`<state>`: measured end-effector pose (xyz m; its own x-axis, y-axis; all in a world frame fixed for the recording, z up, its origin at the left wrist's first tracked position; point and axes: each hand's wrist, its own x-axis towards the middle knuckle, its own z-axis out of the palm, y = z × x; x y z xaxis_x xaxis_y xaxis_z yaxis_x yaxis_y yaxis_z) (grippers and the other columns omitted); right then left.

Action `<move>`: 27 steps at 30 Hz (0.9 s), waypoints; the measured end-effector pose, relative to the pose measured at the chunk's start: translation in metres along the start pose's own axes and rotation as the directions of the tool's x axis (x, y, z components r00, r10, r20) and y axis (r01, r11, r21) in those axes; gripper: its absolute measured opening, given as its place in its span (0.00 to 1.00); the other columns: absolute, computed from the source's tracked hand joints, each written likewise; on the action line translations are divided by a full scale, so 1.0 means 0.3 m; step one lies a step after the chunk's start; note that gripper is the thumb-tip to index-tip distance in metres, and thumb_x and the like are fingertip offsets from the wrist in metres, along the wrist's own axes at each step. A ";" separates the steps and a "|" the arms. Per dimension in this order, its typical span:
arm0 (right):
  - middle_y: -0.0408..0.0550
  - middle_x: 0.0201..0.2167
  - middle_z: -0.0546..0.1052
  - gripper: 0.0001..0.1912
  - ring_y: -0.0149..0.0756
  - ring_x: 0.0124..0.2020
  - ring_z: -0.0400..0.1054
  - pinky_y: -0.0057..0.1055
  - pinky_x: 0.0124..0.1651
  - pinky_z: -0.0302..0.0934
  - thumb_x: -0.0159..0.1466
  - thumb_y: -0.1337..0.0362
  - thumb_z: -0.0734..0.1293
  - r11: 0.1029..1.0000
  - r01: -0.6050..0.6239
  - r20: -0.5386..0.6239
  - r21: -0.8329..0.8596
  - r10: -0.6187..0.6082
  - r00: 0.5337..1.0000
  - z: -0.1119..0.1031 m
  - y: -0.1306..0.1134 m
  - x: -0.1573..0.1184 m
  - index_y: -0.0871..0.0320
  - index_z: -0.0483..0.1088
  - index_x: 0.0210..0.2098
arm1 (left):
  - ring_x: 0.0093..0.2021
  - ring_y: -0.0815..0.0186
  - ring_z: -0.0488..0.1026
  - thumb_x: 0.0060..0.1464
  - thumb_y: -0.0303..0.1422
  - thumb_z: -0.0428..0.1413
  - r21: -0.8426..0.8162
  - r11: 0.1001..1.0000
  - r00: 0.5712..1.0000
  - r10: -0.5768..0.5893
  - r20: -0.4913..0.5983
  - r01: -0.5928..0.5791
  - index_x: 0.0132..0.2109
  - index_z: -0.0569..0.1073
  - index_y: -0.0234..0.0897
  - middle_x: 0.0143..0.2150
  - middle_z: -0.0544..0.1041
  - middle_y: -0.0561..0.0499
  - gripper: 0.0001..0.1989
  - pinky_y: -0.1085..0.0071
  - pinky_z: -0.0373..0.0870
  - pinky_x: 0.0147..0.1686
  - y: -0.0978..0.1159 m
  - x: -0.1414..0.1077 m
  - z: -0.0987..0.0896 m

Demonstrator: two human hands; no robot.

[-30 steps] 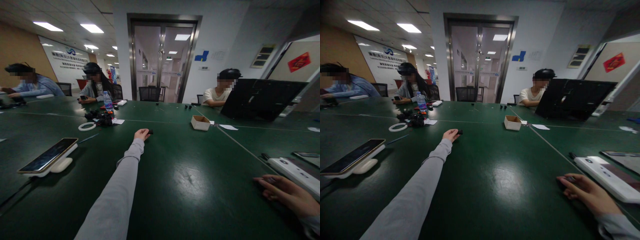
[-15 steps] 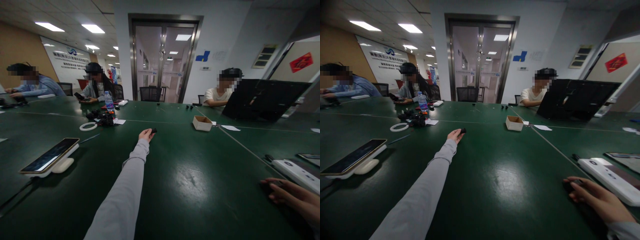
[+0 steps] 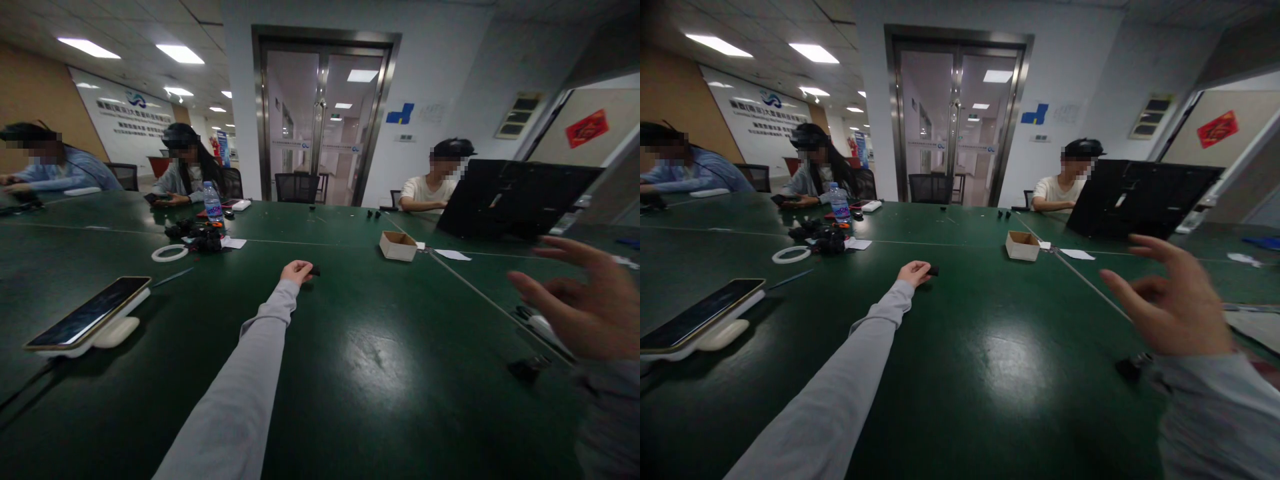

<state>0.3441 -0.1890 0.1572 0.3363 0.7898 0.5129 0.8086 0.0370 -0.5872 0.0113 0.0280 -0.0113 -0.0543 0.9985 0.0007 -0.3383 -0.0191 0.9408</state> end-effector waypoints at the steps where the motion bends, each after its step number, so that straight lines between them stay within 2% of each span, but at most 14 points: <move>1: 0.57 0.46 0.67 0.33 0.33 0.24 0.66 0.30 0.21 0.62 0.49 0.50 0.66 0.990 0.090 0.093 0.107 -0.101 0.991 0.061 -0.094 0.025 0.50 0.57 0.52 | 0.26 0.72 0.71 0.35 0.31 0.63 -0.005 1.000 1.000 0.001 0.003 -0.001 0.28 0.70 0.30 0.26 0.72 0.51 0.12 0.74 0.72 0.26 -0.001 0.002 -0.002; 3: 0.53 0.45 0.67 0.24 0.28 0.24 0.66 0.29 0.25 0.64 0.53 0.52 0.64 0.931 0.100 0.332 0.350 -0.224 0.916 0.240 -0.241 0.066 0.54 0.62 0.47 | 0.25 0.72 0.71 0.34 0.31 0.63 -0.015 1.000 1.000 0.010 -0.004 -0.010 0.28 0.70 0.30 0.26 0.71 0.51 0.13 0.74 0.71 0.26 -0.001 0.006 -0.005; 4: 0.51 0.44 0.68 0.23 0.25 0.22 0.66 0.27 0.24 0.64 0.52 0.53 0.66 0.912 0.040 0.440 0.407 -0.235 0.867 0.349 -0.288 0.082 0.55 0.63 0.45 | 0.25 0.72 0.71 0.34 0.32 0.63 -0.019 1.000 1.000 0.015 -0.012 -0.015 0.28 0.70 0.30 0.26 0.71 0.51 0.14 0.74 0.71 0.26 -0.001 0.006 -0.007; 5: 0.50 0.40 0.69 0.23 0.23 0.18 0.64 0.25 0.20 0.62 0.49 0.55 0.68 0.913 -0.054 0.520 0.403 -0.180 0.835 0.464 -0.317 0.094 0.57 0.64 0.43 | 0.25 0.72 0.71 0.33 0.33 0.64 -0.022 1.000 1.000 0.021 -0.022 -0.022 0.28 0.69 0.30 0.26 0.71 0.51 0.14 0.74 0.71 0.26 0.000 0.007 -0.008; 6: 0.48 0.35 0.70 0.24 0.22 0.15 0.62 0.24 0.17 0.60 0.48 0.56 0.69 0.904 -0.161 0.594 0.397 -0.120 0.795 0.579 -0.332 0.103 0.57 0.63 0.43 | 0.25 0.72 0.71 0.33 0.33 0.64 -0.025 0.999 0.999 0.028 -0.032 -0.029 0.29 0.69 0.30 0.26 0.71 0.51 0.15 0.74 0.71 0.26 0.000 0.007 -0.010; 8: 0.43 0.25 0.70 0.24 0.23 0.12 0.61 0.22 0.14 0.57 0.50 0.56 0.69 0.842 -0.385 0.735 0.379 -0.021 0.678 0.789 -0.333 0.110 0.57 0.61 0.43 | 0.25 0.72 0.71 0.31 0.35 0.64 -0.030 0.998 0.998 0.046 -0.046 -0.047 0.29 0.69 0.31 0.26 0.72 0.51 0.17 0.73 0.71 0.27 0.001 0.009 -0.013; 10: 0.40 0.19 0.69 0.21 0.25 0.12 0.62 0.22 0.13 0.55 0.54 0.54 0.65 0.759 -0.528 0.809 0.382 0.002 0.588 0.950 -0.318 0.103 0.58 0.60 0.43 | 0.25 0.72 0.71 0.31 0.37 0.64 -0.026 0.997 0.996 0.069 -0.056 -0.070 0.29 0.69 0.31 0.26 0.72 0.51 0.17 0.73 0.71 0.28 0.001 0.012 -0.017; 11: 0.40 0.16 0.68 0.19 0.26 0.11 0.61 0.22 0.13 0.55 0.56 0.54 0.63 0.708 -0.565 0.810 0.424 -0.018 0.586 1.008 -0.311 0.096 0.58 0.60 0.42 | 0.25 0.72 0.71 0.32 0.38 0.63 -0.011 0.997 0.995 0.080 -0.063 -0.081 0.29 0.69 0.31 0.25 0.72 0.51 0.17 0.73 0.70 0.28 0.001 0.014 -0.020; 12: 0.38 0.14 0.67 0.16 0.26 0.10 0.60 0.21 0.12 0.54 0.58 0.55 0.62 0.654 -0.585 0.788 0.480 -0.028 0.615 1.052 -0.304 0.088 0.59 0.60 0.41 | 0.24 0.72 0.71 0.34 0.39 0.62 0.023 0.996 0.993 0.091 -0.074 -0.090 0.28 0.68 0.32 0.25 0.72 0.52 0.17 0.74 0.70 0.26 0.000 0.016 -0.024; 15: 0.36 0.10 0.63 0.09 0.24 0.09 0.57 0.20 0.11 0.51 0.59 0.61 0.61 0.515 -0.612 0.728 0.600 -0.033 0.685 1.111 -0.286 0.061 0.60 0.62 0.37 | 0.20 0.72 0.69 0.39 0.43 0.58 0.243 0.963 0.981 0.150 -0.120 -0.117 0.26 0.67 0.34 0.21 0.70 0.54 0.15 0.76 0.65 0.21 0.000 0.018 -0.035; 17: 0.35 0.09 0.63 0.07 0.25 0.09 0.57 0.20 0.11 0.52 0.58 0.63 0.62 0.452 -0.634 0.728 0.628 -0.053 0.683 1.108 -0.273 0.049 0.60 0.63 0.35 | 0.18 0.73 0.67 0.42 0.45 0.56 0.412 0.900 0.972 0.204 -0.117 -0.140 0.24 0.68 0.35 0.18 0.69 0.55 0.15 0.77 0.63 0.19 0.003 0.014 -0.042; 19: 0.36 0.10 0.64 0.06 0.25 0.10 0.59 0.21 0.12 0.54 0.57 0.65 0.62 0.396 -0.657 0.738 0.642 -0.087 0.669 1.088 -0.259 0.043 0.60 0.64 0.35 | 0.17 0.73 0.66 0.43 0.45 0.54 0.509 0.846 0.965 0.244 -0.101 -0.161 0.24 0.69 0.36 0.17 0.69 0.55 0.16 0.77 0.63 0.20 0.006 0.010 -0.045; 23: 0.37 0.12 0.65 0.06 0.25 0.13 0.62 0.20 0.16 0.56 0.56 0.67 0.63 0.303 -0.693 0.745 0.655 -0.100 0.660 1.049 -0.242 0.042 0.59 0.65 0.35 | 0.17 0.74 0.66 0.44 0.45 0.53 0.550 0.818 0.954 0.274 -0.118 -0.167 0.24 0.67 0.35 0.21 0.72 0.53 0.16 0.77 0.63 0.22 0.010 0.008 -0.047; 27: 0.39 0.13 0.67 0.07 0.25 0.14 0.63 0.21 0.18 0.58 0.56 0.69 0.62 0.306 -0.699 0.754 0.646 -0.110 0.648 1.046 -0.241 0.042 0.59 0.65 0.35 | 0.19 0.73 0.68 0.43 0.44 0.55 0.526 0.839 0.953 0.255 -0.160 -0.137 0.24 0.67 0.35 0.21 0.73 0.52 0.15 0.77 0.64 0.22 0.005 0.017 -0.050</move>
<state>0.1384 0.0103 0.0095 -0.2351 0.9691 -0.0746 -0.2995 -0.1452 -0.9430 -0.0037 0.0322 -0.0151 -0.2886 0.9391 0.1867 0.2177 -0.1256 0.9679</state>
